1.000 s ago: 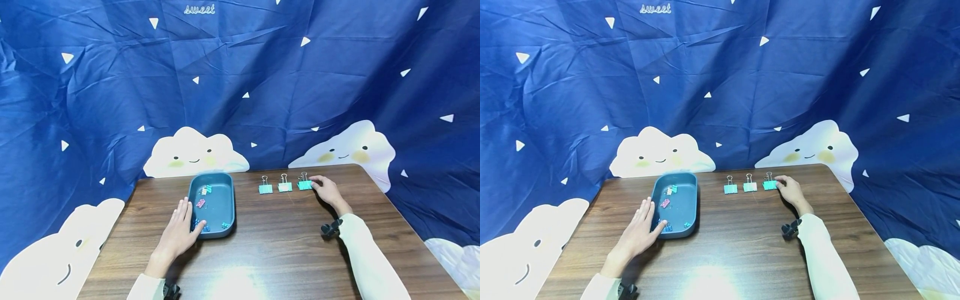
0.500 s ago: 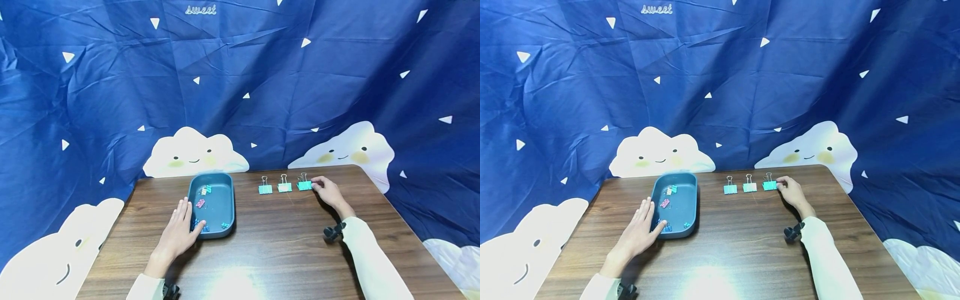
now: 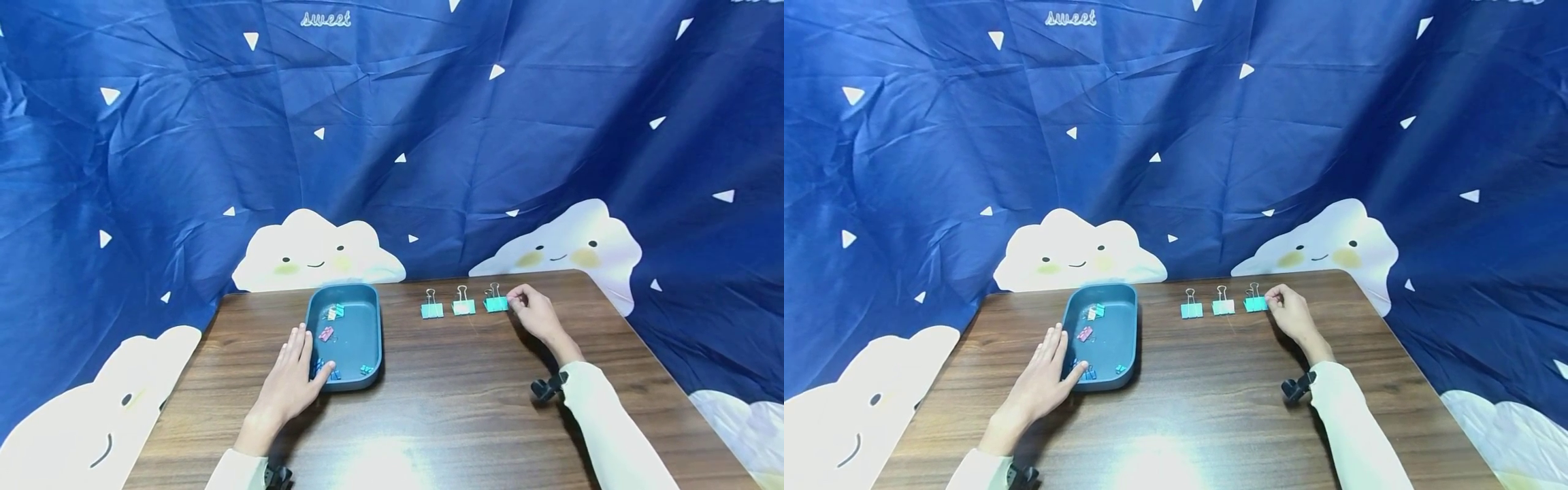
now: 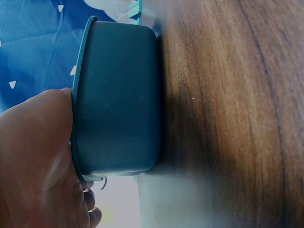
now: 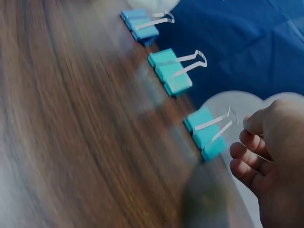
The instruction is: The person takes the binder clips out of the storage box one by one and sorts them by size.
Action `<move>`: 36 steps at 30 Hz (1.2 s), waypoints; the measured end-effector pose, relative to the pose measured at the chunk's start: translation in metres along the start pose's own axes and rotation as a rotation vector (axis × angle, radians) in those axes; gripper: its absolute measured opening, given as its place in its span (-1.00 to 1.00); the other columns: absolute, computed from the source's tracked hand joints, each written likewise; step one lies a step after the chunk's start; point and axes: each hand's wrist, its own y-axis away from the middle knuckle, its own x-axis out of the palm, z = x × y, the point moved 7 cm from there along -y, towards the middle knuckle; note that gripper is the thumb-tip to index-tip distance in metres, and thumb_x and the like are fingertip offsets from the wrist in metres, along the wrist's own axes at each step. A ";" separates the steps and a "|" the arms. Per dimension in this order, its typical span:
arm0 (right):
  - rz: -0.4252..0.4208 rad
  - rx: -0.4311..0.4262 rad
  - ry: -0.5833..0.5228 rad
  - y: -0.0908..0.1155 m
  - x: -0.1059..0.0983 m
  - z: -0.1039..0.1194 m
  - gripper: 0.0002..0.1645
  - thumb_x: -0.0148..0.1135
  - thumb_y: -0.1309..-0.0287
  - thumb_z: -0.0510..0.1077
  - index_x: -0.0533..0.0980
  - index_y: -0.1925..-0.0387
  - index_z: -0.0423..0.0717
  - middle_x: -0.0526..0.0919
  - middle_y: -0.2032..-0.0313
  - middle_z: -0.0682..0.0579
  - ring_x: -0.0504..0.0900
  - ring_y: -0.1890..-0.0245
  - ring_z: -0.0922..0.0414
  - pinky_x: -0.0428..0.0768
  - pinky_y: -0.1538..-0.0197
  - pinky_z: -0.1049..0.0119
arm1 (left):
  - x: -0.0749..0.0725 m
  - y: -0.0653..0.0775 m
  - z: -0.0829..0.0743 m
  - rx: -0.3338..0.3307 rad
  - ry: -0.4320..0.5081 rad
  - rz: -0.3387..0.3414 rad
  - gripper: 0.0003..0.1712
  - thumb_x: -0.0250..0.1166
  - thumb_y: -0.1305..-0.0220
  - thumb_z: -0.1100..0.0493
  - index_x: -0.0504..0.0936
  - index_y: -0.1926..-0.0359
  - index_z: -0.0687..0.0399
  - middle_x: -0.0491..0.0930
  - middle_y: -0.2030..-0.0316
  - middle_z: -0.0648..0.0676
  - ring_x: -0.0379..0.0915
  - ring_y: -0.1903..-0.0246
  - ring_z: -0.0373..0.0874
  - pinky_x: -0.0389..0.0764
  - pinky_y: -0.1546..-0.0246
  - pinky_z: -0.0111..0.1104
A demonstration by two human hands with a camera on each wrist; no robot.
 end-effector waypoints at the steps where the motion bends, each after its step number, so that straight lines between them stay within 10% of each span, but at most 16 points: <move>1: -0.007 -0.009 0.003 0.000 0.001 0.005 -0.87 0.19 -0.50 -0.24 0.62 0.10 -0.21 0.67 0.26 -0.12 0.53 0.24 0.10 0.47 0.14 0.37 | 0.000 0.000 0.000 -0.002 -0.002 0.001 0.09 0.09 -0.57 -0.38 0.02 -0.66 0.38 -0.13 -0.70 0.36 -0.23 -0.71 0.26 0.00 -0.69 0.13; 36: 0.344 -0.421 -0.125 -0.020 0.127 0.264 -0.93 0.27 -0.48 -0.16 0.64 0.21 -0.01 0.65 0.35 0.12 0.56 0.31 0.23 0.57 0.16 0.33 | -0.003 0.004 -0.003 -0.009 0.018 -0.021 0.06 0.10 -0.57 -0.34 0.05 -0.66 0.38 -0.09 -0.70 0.36 -0.21 -0.71 0.27 0.01 -0.69 0.14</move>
